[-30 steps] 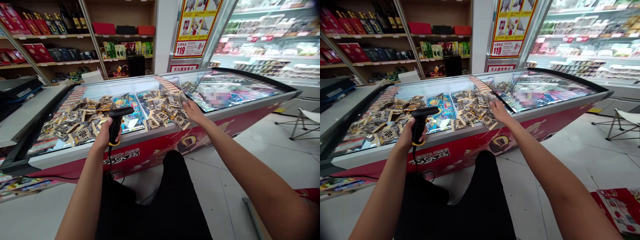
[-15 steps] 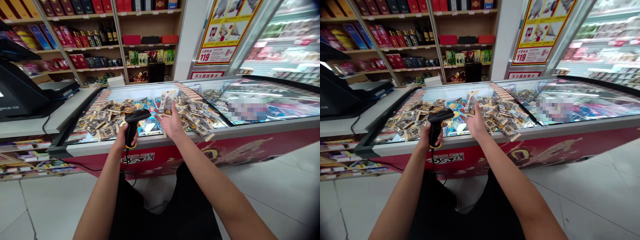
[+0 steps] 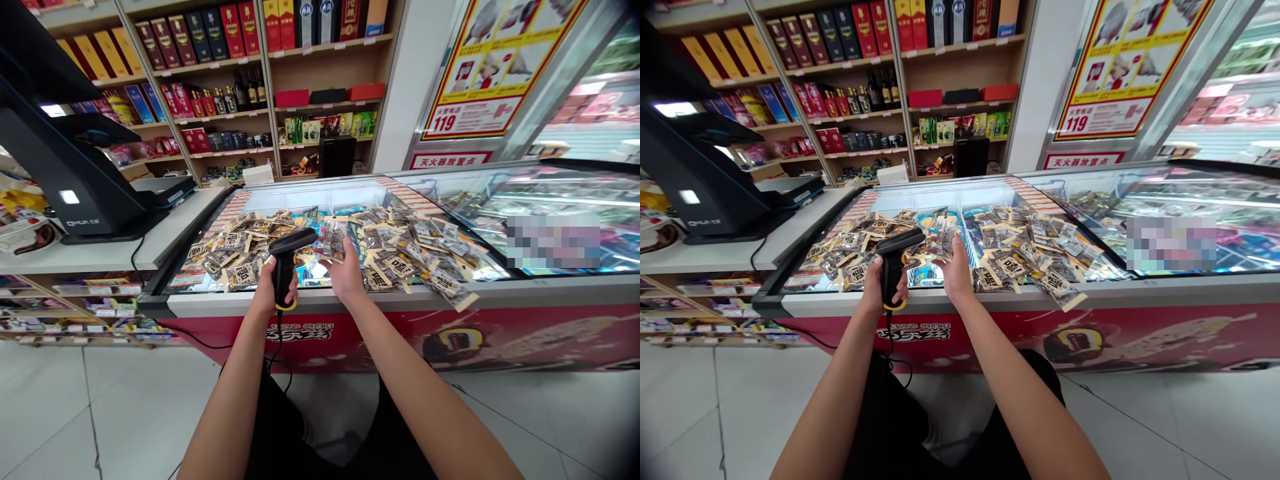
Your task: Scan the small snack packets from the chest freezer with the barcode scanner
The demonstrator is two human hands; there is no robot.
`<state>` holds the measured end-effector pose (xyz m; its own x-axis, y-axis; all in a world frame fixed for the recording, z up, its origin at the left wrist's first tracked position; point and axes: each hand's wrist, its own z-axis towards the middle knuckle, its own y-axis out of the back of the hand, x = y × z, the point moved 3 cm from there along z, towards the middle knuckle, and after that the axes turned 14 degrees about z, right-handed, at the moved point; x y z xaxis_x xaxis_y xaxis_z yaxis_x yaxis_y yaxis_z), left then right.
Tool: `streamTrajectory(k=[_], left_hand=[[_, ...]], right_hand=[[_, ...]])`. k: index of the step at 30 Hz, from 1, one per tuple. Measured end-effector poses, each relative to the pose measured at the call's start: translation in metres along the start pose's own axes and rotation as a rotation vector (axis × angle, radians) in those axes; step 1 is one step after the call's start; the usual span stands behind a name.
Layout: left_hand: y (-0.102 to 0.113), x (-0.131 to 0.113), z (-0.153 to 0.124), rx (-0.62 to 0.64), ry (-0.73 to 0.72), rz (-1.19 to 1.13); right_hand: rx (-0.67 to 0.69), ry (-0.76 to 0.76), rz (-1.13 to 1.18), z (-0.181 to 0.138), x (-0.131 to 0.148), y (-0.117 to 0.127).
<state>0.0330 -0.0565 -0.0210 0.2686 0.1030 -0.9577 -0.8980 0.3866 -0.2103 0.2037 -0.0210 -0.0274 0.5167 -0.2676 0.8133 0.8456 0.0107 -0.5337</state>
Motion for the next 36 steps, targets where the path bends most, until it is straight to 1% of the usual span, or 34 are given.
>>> streamTrajectory(k=[5, 8, 10, 13, 15, 17, 20, 23, 25, 26, 28, 32, 34, 36], left_hand=[[-0.001, -0.001, 0.0, 0.013, 0.021, 0.03], [-0.001, 0.001, 0.0, -0.03, 0.003, 0.019], [-0.001, 0.003, 0.002, -0.116, -0.024, 0.0], [0.0, 0.004, 0.004, -0.342, -0.086, -0.069], [0.0, 0.004, 0.005, -0.476, -0.117, -0.133], [-0.001, 0.004, 0.006, -0.542, -0.125, -0.191], [-0.001, 0.003, 0.007, -0.546, -0.108, -0.221], [-0.001, 0.004, 0.007, -0.531, -0.099, -0.188], [0.0, 0.005, 0.007, -0.529, -0.104, -0.162], [0.0, 0.006, 0.007, -0.53, -0.108, -0.152], [0.0, 0.006, 0.007, -0.528, -0.117, -0.14], [-0.001, 0.006, 0.007, -0.515, -0.122, -0.112], [-0.001, 0.005, 0.007, -0.512, -0.114, -0.098], [-0.001, 0.005, 0.007, -0.509, -0.103, -0.093]], right_hand=[[0.02, 0.033, -0.079, 0.0, 0.002, 0.001], [-0.02, 0.013, -0.028, 0.0, 0.0, 0.003], [-0.058, -0.019, 0.016, 0.002, -0.003, 0.004], [-0.08, -0.058, 0.014, 0.007, -0.005, 0.0], [-0.09, -0.065, -0.066, 0.015, -0.005, -0.005], [-0.094, -0.068, -0.207, 0.027, -0.002, -0.011], [-0.062, -0.054, -0.508, 0.051, 0.002, -0.018], [-0.03, -0.017, -0.923, 0.073, 0.003, -0.021], [0.022, -0.031, -1.151, 0.084, -0.001, -0.023], [0.056, -0.048, -1.216, 0.088, -0.004, -0.024], [0.112, -0.084, -1.259, 0.094, -0.011, -0.027], [0.154, -0.137, -1.273, 0.098, -0.021, -0.034], [0.163, -0.147, -1.283, 0.098, -0.02, -0.036], [0.162, -0.138, -1.299, 0.101, -0.013, -0.034]])
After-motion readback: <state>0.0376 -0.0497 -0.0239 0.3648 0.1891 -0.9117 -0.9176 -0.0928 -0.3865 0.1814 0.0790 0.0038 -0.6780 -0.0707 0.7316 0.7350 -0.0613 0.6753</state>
